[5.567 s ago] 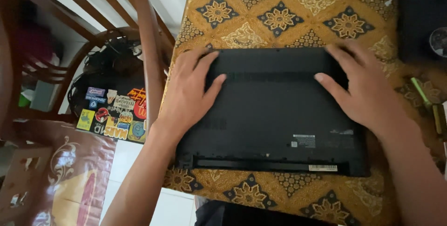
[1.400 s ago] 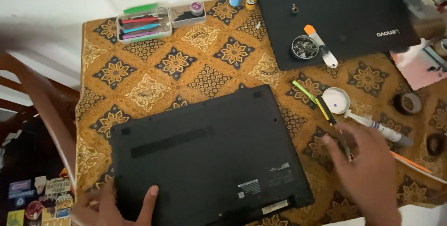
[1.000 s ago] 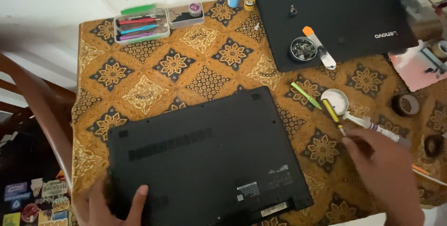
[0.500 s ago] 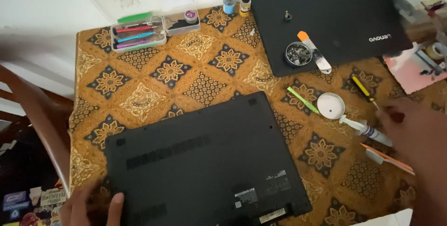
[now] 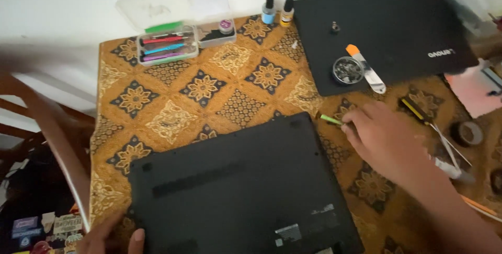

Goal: The person is assembling a laptop by attaching the bottom cover and screwing it into place.

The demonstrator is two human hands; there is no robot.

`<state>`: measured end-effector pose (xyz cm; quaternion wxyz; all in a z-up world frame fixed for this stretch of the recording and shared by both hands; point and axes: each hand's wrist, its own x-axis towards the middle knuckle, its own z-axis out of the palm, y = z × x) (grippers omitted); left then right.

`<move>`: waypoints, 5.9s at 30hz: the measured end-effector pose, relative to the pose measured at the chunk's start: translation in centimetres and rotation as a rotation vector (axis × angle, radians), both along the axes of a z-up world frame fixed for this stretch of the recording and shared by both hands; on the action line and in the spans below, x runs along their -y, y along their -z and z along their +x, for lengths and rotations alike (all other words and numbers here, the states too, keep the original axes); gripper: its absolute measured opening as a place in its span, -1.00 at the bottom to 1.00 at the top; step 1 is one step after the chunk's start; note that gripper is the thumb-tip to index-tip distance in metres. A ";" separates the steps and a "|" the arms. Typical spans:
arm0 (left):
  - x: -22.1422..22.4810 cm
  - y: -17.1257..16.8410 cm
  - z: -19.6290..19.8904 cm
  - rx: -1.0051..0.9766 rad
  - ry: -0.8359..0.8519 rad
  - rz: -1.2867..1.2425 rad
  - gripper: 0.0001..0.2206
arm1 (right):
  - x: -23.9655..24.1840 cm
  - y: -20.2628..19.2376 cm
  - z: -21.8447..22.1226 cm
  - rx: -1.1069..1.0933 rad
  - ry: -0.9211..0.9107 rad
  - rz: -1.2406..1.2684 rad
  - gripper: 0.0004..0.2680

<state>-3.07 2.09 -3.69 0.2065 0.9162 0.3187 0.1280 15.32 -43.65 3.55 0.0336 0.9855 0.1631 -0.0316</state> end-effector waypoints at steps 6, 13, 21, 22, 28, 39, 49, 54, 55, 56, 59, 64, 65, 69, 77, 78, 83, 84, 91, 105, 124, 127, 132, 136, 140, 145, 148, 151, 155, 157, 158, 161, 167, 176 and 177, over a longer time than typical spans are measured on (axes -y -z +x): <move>0.9 -1.7 0.4 0.037 0.058 0.043 -0.56 | -2.3 -3.7 1.4 -0.215 0.429 0.388 -0.81; 2.1 -4.0 0.9 0.095 -0.021 -0.116 -0.62 | -1.4 -3.6 6.1 -0.028 0.490 0.035 -0.31; -0.6 -4.3 0.5 -0.001 0.159 -0.046 -0.31 | 5.2 6.8 9.9 0.058 0.168 0.597 -0.71; -0.8 -4.4 0.6 -0.006 0.218 -0.053 -0.24 | 7.1 9.4 10.7 0.063 0.167 0.719 -0.69; -1.3 -4.3 0.8 -0.032 0.273 -0.081 -0.12 | 5.4 10.8 11.7 -0.205 0.471 0.795 -0.55; 1.5 -4.3 2.4 0.137 0.202 -0.043 -0.16 | -6.3 -1.6 1.1 -0.048 0.214 0.340 -0.51; 1.3 -5.7 4.3 -0.208 0.242 0.084 -0.01 | -8.8 -1.1 -1.6 -0.858 0.186 -0.066 -0.49; 3.8 -7.9 7.5 -0.041 0.487 0.123 -0.13 | -7.2 -1.1 -2.6 -1.079 0.300 0.020 -0.31; 3.7 -7.6 8.2 -0.099 0.629 0.168 -0.11 | -5.8 -0.4 -3.5 -0.823 0.309 0.283 -0.48; 3.7 -7.4 9.0 -0.156 0.768 0.214 -0.10 | -4.3 0.3 -4.3 -0.553 0.306 0.530 -0.59; 7.8 -7.1 11.6 -0.084 1.117 0.166 -0.22 | -3.5 1.1 -4.9 -0.294 0.432 0.993 -0.78; 12.3 -7.1 15.1 -0.177 1.426 -0.193 -0.32 | -3.7 2.5 -4.5 -0.187 0.291 1.517 -0.64; 12.8 -7.0 15.5 -0.192 1.468 -0.274 -0.33 | -3.3 3.3 -4.6 -0.148 0.372 1.480 -0.56; 12.9 -6.1 15.8 -0.233 1.498 -0.325 -0.32 | -1.7 4.6 -4.7 -0.078 0.325 1.061 -0.74; 12.1 -5.5 15.5 -0.066 1.412 -0.318 -0.50 | -1.6 5.0 -3.3 -0.549 0.269 1.867 -0.70; 12.0 -5.4 15.4 -0.074 1.405 -0.323 -0.50 | -1.6 5.0 -3.5 -0.561 0.274 1.867 -0.70; 11.6 -5.3 15.9 -0.008 1.342 -0.213 -0.50 | -2.6 3.3 -3.4 -0.461 0.403 1.552 -0.90; 11.5 -5.3 15.9 -0.013 1.342 -0.216 -0.50 | -2.2 3.7 -3.6 -0.465 0.408 1.552 -0.90; 11.4 -5.2 15.8 -0.033 1.417 -0.185 -0.35 | -2.0 4.4 -4.7 -0.448 0.486 1.523 -0.85; 11.9 -5.2 15.6 0.054 1.474 -0.224 -0.82 | -2.1 4.3 -4.6 -0.473 0.401 1.356 -0.86; 12.2 -4.9 15.6 0.078 1.440 -0.054 -0.68 | -1.6 4.9 -5.1 -0.479 0.460 1.354 -0.83; 12.2 -5.0 15.8 0.078 1.437 -0.068 -0.62 | -1.3 5.1 -5.2 -0.482 0.460 1.350 -0.82; 12.0 -5.2 16.0 0.055 1.448 -0.101 -0.59 | -0.8 5.2 -5.6 -0.503 0.503 1.409 -0.83; 12.1 -5.4 15.9 0.064 1.455 -0.101 -0.66 | -0.6 5.1 -5.5 -0.503 0.460 1.278 -0.83; 12.2 -5.3 15.7 0.080 1.449 -0.105 -0.81 | 0.0 5.7 -6.0 -0.503 0.521 1.252 -0.82; 12.6 -4.9 15.6 0.039 1.471 -0.067 -0.72 | -0.3 5.9 -6.1 -0.523 0.523 1.305 -0.82; 12.6 -4.9 15.6 0.046 1.463 -0.050 -0.75 | 0.1 6.5 -6.2 -0.542 0.493 1.343 -0.82; 12.7 -5.2 15.6 0.087 1.437 -0.100 -0.82 | -0.2 6.2 -6.2 -0.528 0.508 1.311 -0.83; 12.6 -5.3 15.7 0.115 1.420 -0.134 -0.89 | 0.0 6.1 -5.8 -0.556 0.447 1.343 -0.83; 12.1 -4.6 15.3 0.072 1.450 -0.127 -0.70 | -0.4 6.0 -5.8 -0.552 0.436 1.373 -0.83; 11.8 -4.2 15.2 0.031 1.480 -0.121 -0.51 | -0.6 6.0 -5.8 -0.545 0.426 1.402 -0.84; 11.9 -5.1 15.4 0.023 1.446 -0.253 -0.83 | -0.2 6.2 -6.1 -0.549 0.414 1.390 -0.84; 12.0 -5.9 16.2 0.026 1.469 -0.244 -0.84 | -0.2 6.2 -5.9 -0.548 0.398 1.361 -0.85; 12.2 -5.9 16.2 -0.025 1.447 -0.282 -0.88 | 0.8 6.4 -6.4 -0.587 0.474 1.279 -0.83; 12.1 -6.3 16.3 -0.026 1.447 -0.281 -0.88 | 1.0 6.7 -6.4 -0.587 0.474 1.279 -0.83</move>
